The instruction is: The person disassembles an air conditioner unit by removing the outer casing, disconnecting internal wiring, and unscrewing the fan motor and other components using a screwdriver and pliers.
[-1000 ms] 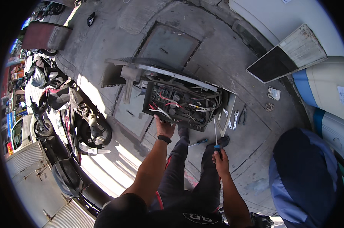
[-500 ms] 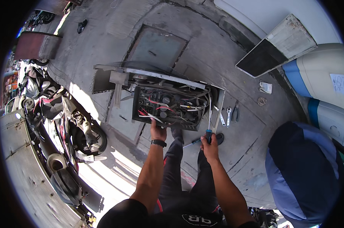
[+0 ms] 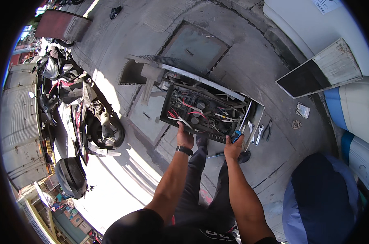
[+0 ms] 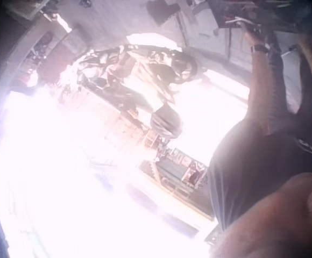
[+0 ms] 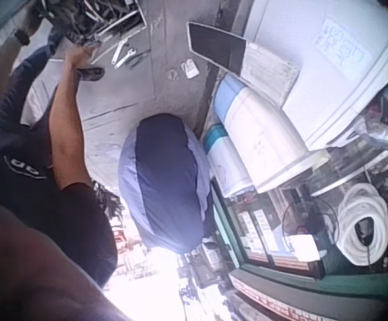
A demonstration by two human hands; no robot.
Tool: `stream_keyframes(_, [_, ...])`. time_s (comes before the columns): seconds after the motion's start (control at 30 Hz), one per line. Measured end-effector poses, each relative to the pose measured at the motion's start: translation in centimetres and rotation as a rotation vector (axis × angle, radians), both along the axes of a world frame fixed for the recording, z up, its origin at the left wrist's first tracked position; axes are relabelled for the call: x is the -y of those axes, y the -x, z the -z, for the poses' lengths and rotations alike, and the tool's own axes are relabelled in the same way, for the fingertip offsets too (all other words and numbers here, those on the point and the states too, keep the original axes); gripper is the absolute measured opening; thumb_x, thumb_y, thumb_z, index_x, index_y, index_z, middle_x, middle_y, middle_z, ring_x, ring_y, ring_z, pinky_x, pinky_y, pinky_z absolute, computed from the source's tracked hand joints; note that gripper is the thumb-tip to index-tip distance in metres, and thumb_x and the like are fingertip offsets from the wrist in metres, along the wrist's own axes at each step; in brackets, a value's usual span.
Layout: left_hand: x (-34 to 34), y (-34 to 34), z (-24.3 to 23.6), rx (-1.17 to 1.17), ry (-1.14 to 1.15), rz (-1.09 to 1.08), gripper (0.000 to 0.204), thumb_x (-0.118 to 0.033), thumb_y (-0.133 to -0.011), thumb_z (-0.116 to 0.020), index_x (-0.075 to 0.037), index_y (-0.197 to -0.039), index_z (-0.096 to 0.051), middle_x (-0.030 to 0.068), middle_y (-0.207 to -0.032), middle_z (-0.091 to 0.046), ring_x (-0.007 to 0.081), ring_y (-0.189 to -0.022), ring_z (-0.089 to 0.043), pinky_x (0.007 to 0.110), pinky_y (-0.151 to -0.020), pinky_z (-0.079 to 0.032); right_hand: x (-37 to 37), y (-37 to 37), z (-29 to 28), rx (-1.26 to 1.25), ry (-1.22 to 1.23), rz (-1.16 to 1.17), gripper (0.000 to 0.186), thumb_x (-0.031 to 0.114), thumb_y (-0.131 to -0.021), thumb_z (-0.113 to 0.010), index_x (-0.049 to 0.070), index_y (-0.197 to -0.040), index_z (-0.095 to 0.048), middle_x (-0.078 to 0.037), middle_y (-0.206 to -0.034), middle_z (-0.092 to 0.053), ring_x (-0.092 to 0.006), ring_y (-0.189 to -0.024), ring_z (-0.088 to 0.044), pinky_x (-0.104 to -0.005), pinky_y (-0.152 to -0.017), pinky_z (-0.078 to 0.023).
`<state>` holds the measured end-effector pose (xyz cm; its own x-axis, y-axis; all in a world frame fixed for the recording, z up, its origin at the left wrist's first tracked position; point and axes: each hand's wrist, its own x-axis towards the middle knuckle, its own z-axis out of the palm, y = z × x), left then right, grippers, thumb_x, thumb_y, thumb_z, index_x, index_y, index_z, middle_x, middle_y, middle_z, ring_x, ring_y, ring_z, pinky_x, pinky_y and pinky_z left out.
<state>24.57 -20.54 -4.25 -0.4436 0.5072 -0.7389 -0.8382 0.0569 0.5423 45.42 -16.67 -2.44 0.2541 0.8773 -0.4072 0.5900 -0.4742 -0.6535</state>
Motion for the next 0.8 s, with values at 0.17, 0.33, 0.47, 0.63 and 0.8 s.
stream_keyframes(0.17, [-1.1, -0.8, -2.0, -0.012, -0.023, -0.057, 0.059, -0.056, -0.092, -0.063, -0.019, -0.137, -0.051, -0.0012, -0.133, -0.056, 0.0204, -0.123, -0.048, 0.04, -0.106, -0.031, -1.1, -0.9, 0.3, 0.042, 0.029, -0.061, 0.051, 0.009, -0.081, -0.071, 0.003, -0.124, -0.043, -0.024, -0.104, -0.064, -0.046, -0.098, -0.063, -0.0504, -0.082, -0.049])
stream_keyframes(0.33, [-0.1, -0.4, -1.4, 0.016, -0.003, -0.075, 0.075, -0.06, -0.094, -0.056, -0.019, -0.152, -0.031, 0.0036, -0.146, -0.046, 0.026, -0.13, -0.045, 0.044, -0.11, -0.03, -2.1, 0.5, -5.4, 0.072, 0.07, -0.211, 0.065, 0.007, -0.079, -0.069, -0.007, -0.136, -0.04, -0.027, -0.118, -0.06, -0.0414, -0.106, -0.063, -0.0444, -0.093, -0.048])
stream_keyframes(0.47, [-0.3, 0.3, -2.0, 0.106, -0.079, -0.082, 0.091, -0.073, -0.09, -0.05, -0.013, -0.155, -0.027, 0.012, -0.15, -0.042, 0.0282, -0.134, -0.043, 0.044, -0.113, -0.028, -3.4, 0.8, -6.4, 0.061, 0.113, -0.25, 0.062, 0.008, -0.08, -0.069, -0.007, -0.134, -0.041, -0.029, -0.12, -0.059, -0.0431, -0.109, -0.062, -0.0458, -0.093, -0.048])
stream_keyframes(0.63, [2.3, 1.4, 2.5, 0.145, -0.136, -0.056, 0.096, -0.071, -0.092, -0.049, -0.003, -0.155, -0.023, 0.0183, -0.149, -0.041, 0.0292, -0.134, -0.042, 0.044, -0.115, -0.027, -3.5, 0.0, -5.3, -0.087, 0.145, -0.234, 0.061, 0.001, -0.081, -0.066, -0.006, -0.135, -0.039, -0.025, -0.123, -0.057, -0.0379, -0.112, -0.061, -0.041, -0.097, -0.046])
stream_keyframes(0.8, [2.6, 0.5, 2.5, 0.172, -0.034, -0.123, 0.074, -0.056, -0.099, -0.047, -0.009, -0.153, -0.032, 0.0171, -0.147, -0.046, 0.0323, -0.135, -0.042, 0.047, -0.116, -0.026, -3.3, 0.1, -4.7, -0.195, 0.179, -0.186, 0.058, -0.007, -0.083, -0.061, -0.002, -0.137, -0.038, -0.019, -0.127, -0.054, -0.0275, -0.108, -0.058, -0.0353, -0.091, -0.044])
